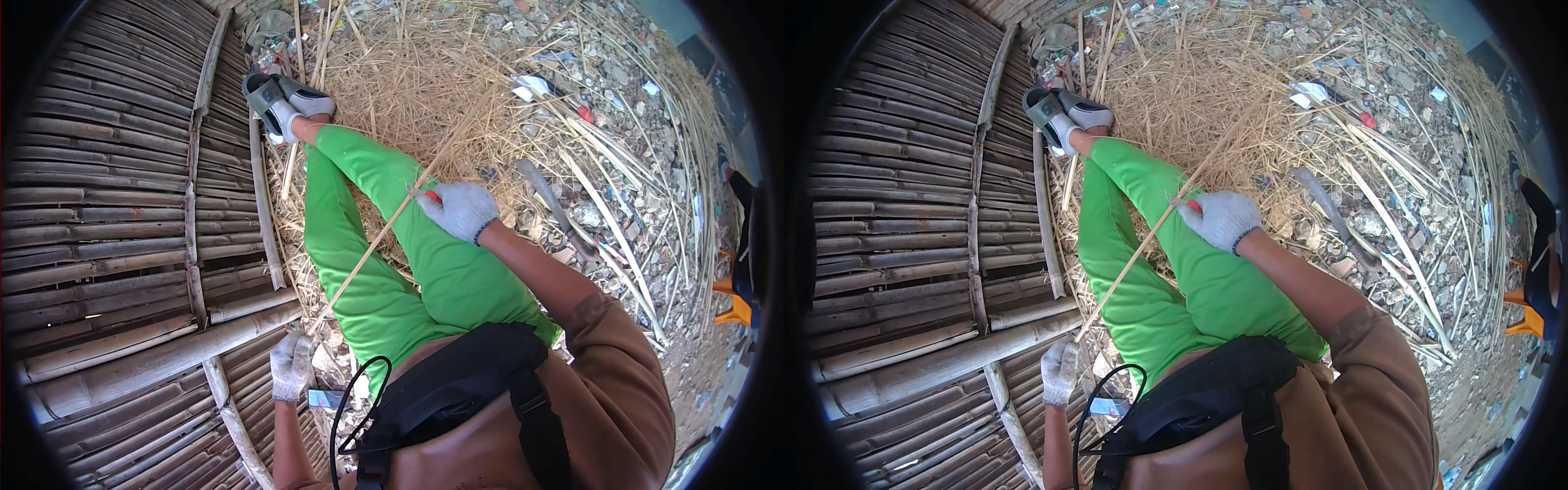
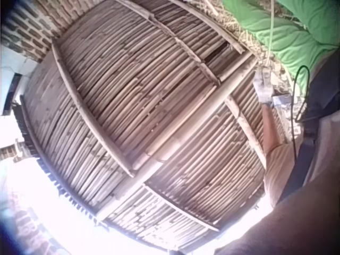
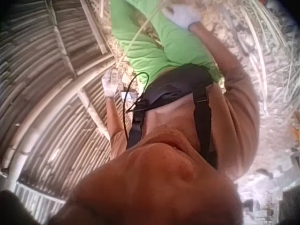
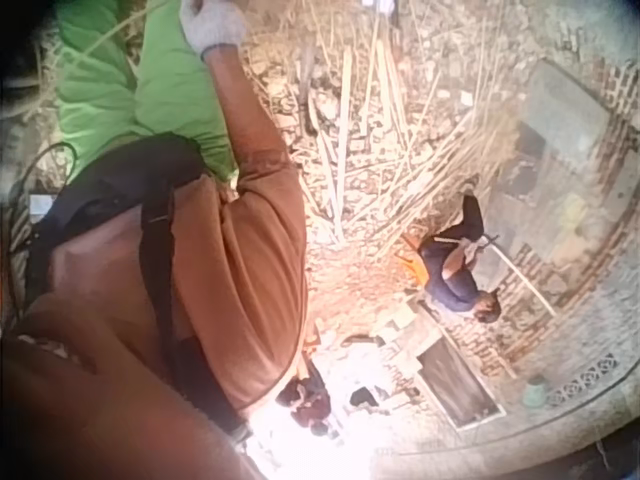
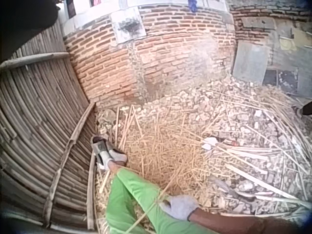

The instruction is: The person uses a small red knife to shave or thin a long bamboo strip while holding it against their leg, rotating the strip and repeating the shaving motion along its length.

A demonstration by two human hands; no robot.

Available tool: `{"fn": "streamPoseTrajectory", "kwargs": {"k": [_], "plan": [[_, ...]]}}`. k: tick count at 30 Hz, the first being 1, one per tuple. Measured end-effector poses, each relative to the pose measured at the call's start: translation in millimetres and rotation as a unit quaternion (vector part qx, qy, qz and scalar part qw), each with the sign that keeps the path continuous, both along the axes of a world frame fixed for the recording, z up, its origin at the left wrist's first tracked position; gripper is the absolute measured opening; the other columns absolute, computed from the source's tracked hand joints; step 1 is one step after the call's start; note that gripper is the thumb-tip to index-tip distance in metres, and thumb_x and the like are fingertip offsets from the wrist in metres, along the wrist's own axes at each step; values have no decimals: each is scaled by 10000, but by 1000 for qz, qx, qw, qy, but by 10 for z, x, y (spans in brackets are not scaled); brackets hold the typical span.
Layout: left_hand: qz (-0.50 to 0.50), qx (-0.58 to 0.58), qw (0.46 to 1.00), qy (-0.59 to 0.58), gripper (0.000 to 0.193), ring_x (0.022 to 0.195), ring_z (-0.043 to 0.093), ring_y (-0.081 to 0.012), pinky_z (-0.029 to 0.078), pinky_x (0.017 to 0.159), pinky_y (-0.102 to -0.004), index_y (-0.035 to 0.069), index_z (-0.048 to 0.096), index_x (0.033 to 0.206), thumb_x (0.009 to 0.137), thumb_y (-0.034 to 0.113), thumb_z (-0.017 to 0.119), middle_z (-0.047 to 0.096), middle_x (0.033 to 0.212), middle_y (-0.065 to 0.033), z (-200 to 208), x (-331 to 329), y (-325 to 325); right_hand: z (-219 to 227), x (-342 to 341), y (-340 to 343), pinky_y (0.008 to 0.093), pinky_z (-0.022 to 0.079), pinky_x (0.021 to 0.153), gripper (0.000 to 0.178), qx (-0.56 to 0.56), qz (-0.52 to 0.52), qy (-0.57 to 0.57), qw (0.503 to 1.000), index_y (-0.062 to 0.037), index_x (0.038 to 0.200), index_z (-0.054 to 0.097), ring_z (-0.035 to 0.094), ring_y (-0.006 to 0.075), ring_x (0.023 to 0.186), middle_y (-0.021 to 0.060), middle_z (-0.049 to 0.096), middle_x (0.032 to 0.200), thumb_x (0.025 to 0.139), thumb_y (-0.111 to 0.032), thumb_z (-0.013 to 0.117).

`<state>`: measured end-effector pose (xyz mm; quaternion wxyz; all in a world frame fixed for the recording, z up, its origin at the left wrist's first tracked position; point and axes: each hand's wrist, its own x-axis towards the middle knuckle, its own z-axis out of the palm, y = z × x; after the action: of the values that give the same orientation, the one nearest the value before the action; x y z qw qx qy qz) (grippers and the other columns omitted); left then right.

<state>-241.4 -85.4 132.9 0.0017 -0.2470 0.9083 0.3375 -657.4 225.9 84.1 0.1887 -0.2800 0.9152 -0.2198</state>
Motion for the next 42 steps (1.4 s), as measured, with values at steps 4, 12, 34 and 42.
{"fn": "streamPoseTrajectory", "kwargs": {"k": [4,12,34,42], "plan": [[-24,-23,999,19,345,809,679,-307,544,788,-424,-29,760,1067,1128,297,663,720,899,-173,88,-85,17,34,19,33,597,627,818,722,15,-7,7,1000,-94,916,818,791,456,890,242,798,905,1099,-692,456],[-95,-59,989,97,335,820,701,-381,576,782,-482,-27,754,1142,1124,293,658,722,909,-213,122,-791,236,-29,-43,21,598,613,743,751,-16,14,26,999,-114,886,802,781,443,815,231,778,827,1105,-726,426],[-76,-84,992,58,336,763,684,-303,556,734,-416,0,757,1095,1139,321,664,714,874,-155,171,-184,36,-58,2,60,594,617,810,717,-14,-13,23,1000,-80,914,800,789,444,876,239,795,900,1098,-683,458],[-136,-96,983,81,183,806,708,-410,583,766,-488,29,747,1097,1093,201,681,732,897,-194,153,-1027,336,120,-50,22,606,615,790,725,21,20,-13,1000,-97,903,795,795,436,880,237,797,898,1103,-698,441]]}}
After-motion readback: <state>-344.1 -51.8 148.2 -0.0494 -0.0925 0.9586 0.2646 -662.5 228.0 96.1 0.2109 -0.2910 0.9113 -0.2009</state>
